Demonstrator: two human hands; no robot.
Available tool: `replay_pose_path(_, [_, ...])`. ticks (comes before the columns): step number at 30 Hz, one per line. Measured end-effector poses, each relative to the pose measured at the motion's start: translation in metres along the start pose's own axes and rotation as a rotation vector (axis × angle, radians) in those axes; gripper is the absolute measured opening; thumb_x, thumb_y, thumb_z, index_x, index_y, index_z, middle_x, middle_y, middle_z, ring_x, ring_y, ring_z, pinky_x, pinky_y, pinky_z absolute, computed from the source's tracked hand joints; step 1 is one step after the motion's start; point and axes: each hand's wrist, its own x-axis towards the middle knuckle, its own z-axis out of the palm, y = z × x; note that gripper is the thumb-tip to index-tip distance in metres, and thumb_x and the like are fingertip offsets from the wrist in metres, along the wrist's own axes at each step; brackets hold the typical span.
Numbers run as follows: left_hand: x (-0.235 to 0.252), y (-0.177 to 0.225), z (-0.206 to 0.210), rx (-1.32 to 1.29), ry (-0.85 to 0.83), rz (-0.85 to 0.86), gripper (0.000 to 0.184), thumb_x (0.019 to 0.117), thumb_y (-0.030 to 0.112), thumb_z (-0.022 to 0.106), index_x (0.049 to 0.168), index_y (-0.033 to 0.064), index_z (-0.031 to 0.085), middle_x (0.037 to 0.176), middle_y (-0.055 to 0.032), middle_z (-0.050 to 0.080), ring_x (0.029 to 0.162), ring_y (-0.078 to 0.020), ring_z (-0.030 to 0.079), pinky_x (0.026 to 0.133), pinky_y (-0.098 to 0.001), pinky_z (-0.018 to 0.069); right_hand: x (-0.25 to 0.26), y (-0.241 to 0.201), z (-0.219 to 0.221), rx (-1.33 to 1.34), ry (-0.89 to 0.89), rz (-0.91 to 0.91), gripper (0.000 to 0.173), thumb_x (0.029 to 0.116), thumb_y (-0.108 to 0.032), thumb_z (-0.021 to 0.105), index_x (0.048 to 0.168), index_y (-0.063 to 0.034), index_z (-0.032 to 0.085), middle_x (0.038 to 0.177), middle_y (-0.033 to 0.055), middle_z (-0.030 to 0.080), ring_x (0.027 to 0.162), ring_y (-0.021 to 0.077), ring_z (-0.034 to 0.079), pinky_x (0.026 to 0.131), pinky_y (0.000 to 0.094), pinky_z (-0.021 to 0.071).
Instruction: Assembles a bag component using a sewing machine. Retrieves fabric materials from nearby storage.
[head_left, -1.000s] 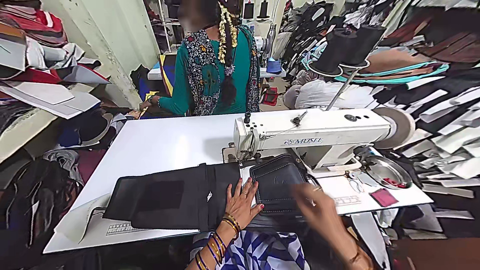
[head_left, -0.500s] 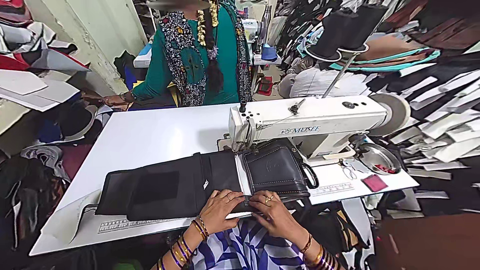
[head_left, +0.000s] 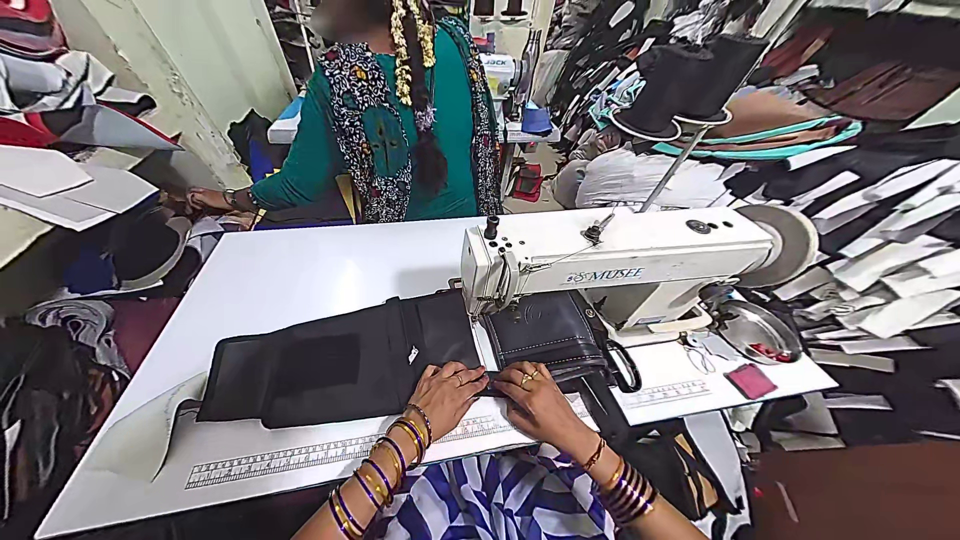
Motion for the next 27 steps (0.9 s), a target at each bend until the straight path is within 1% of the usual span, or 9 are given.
replay_pose_path(5, [0.014, -0.01, -0.011, -0.001, -0.07, -0.047, 0.04, 0.1086, 0.025, 0.044, 0.145, 0.0197, 0.06, 0.155, 0.0014, 0.052, 0.144, -0.0282, 0.045, 0.107, -0.0555, 0.0381, 0.013, 0.009, 0.002, -0.028, -0.008, -0.007, 0.027, 0.0842, -0.013, 0.059, 0.103, -0.008, 0.079, 0.108, 0.009, 0.076, 0.105, 0.0315, 0.07, 0.086, 0.0511, 0.0518])
replay_pose_path(9, [0.024, -0.024, -0.01, -0.01, -0.006, -0.019, 0.039, 0.1079, 0.022, 0.043, 0.142, 0.0178, 0.063, 0.152, 0.0002, 0.055, 0.142, -0.0287, 0.048, 0.105, -0.0558, 0.039, 0.025, 0.018, 0.007, -0.042, 0.005, 0.002, 0.029, 0.0821, -0.01, 0.058, 0.103, -0.0074, 0.079, 0.109, 0.0093, 0.076, 0.105, 0.0315, 0.07, 0.087, 0.0508, 0.0515])
replay_pose_path(14, [0.038, -0.034, -0.019, -0.016, -0.05, -0.068, 0.04, 0.1082, 0.023, 0.044, 0.144, 0.0199, 0.061, 0.154, 0.0019, 0.052, 0.145, -0.0262, 0.044, 0.109, -0.0529, 0.0357, 0.039, 0.027, 0.016, -0.055, 0.023, 0.016, 0.028, 0.0788, -0.004, 0.06, 0.1, -0.0051, 0.079, 0.107, 0.0114, 0.076, 0.102, 0.0344, 0.07, 0.087, 0.0531, 0.0512])
replay_pose_path(16, [0.042, -0.04, -0.021, -0.006, -0.021, -0.061, 0.039, 0.108, 0.023, 0.044, 0.142, 0.0194, 0.063, 0.153, 0.0012, 0.054, 0.143, -0.0264, 0.046, 0.108, -0.0527, 0.037, 0.044, 0.028, 0.018, -0.058, 0.021, 0.023, 0.029, 0.0782, -0.001, 0.062, 0.102, -0.0036, 0.078, 0.109, 0.0129, 0.076, 0.105, 0.036, 0.07, 0.091, 0.0553, 0.0516])
replay_pose_path(19, [0.049, -0.046, -0.023, 0.008, -0.015, -0.055, 0.04, 0.1085, 0.024, 0.042, 0.143, 0.0191, 0.062, 0.153, 0.0002, 0.054, 0.143, -0.0269, 0.046, 0.109, -0.0525, 0.0367, 0.043, 0.027, 0.009, 0.075, 0.018, 0.072, 0.032, 0.0822, 0.002, 0.058, 0.107, -0.0009, 0.077, 0.116, 0.0155, 0.075, 0.114, 0.0366, 0.069, 0.105, 0.0552, 0.0476])
replay_pose_path(20, [0.049, -0.049, -0.024, 0.011, -0.01, -0.056, 0.04, 0.1086, 0.024, 0.042, 0.143, 0.0189, 0.062, 0.152, -0.0003, 0.055, 0.143, -0.0269, 0.046, 0.109, -0.0527, 0.0365, 0.041, 0.025, 0.001, 0.146, 0.055, 0.117, 0.032, 0.0837, 0.001, 0.056, 0.107, 0.0002, 0.077, 0.117, 0.0163, 0.074, 0.115, 0.0358, 0.069, 0.105, 0.0532, 0.0481])
replay_pose_path(21, [0.051, -0.052, -0.025, 0.009, -0.006, -0.057, 0.04, 0.1086, 0.024, 0.042, 0.143, 0.019, 0.062, 0.152, -0.0005, 0.055, 0.144, -0.0269, 0.046, 0.109, -0.053, 0.0361, 0.037, 0.026, -0.011, 0.169, 0.121, 0.19, 0.031, 0.0845, -0.001, 0.057, 0.108, 0.0016, 0.077, 0.115, 0.0177, 0.075, 0.112, 0.0355, 0.07, 0.101, 0.0521, 0.0516])
replay_pose_path(24, [0.059, -0.057, -0.028, 0.002, -0.012, -0.068, 0.04, 0.1084, 0.024, 0.042, 0.143, 0.0204, 0.062, 0.152, 0.0, 0.055, 0.144, -0.0272, 0.045, 0.109, -0.054, 0.0357, 0.013, 0.044, -0.067, 0.009, 0.248, 0.566, 0.027, 0.0922, -0.004, 0.056, 0.109, 0.0062, 0.074, 0.107, 0.0228, 0.074, 0.099, 0.0366, 0.072, 0.088, 0.0543, 0.0562])
replay_pose_path(27, [0.066, -0.063, -0.033, 0.01, -0.037, -0.073, 0.04, 0.1085, 0.024, 0.042, 0.143, 0.0204, 0.062, 0.152, -0.0017, 0.055, 0.146, -0.0293, 0.042, 0.11, -0.0562, 0.0347, -0.016, 0.084, -0.122, -0.267, 0.166, 0.89, 0.027, 0.0963, -0.006, 0.059, 0.114, 0.0114, 0.069, 0.109, 0.0361, 0.068, 0.101, 0.0532, 0.067, 0.087, 0.0692, 0.0485])
